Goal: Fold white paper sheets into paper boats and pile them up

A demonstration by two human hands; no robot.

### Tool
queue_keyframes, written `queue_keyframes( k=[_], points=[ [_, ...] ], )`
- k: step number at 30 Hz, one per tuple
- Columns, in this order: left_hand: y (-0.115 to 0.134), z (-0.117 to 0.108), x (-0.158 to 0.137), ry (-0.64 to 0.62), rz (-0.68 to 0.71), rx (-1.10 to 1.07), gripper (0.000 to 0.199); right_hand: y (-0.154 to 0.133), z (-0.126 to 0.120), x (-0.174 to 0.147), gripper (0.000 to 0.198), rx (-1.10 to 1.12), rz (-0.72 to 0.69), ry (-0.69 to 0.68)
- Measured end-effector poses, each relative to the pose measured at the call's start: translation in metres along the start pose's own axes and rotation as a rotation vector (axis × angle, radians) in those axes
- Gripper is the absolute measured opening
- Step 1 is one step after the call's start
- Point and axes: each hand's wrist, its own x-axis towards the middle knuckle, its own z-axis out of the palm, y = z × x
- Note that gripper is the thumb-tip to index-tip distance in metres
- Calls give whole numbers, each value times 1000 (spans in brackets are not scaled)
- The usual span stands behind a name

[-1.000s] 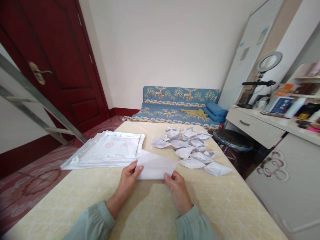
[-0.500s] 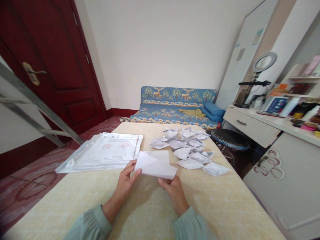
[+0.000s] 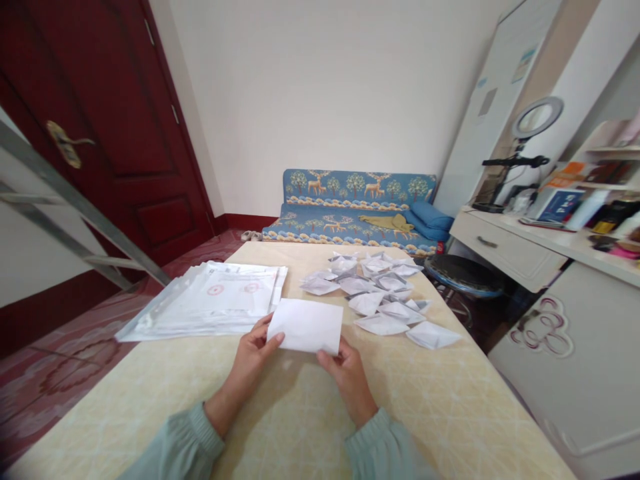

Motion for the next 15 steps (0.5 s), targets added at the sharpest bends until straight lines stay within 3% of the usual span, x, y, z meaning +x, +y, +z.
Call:
queue_keyframes(
  k=[4,9,15],
  points=[
    [-3,-2,2,-12,44,69,23,-5,-5,1,39,-46,6,128],
    [-4,-2,1,-2,58,118,20,-2,-13,3,34,-79,-24,122],
    [-14,-5,1,16,-118,114,32,11,-15,7,34,-207,-12,146]
  ],
)
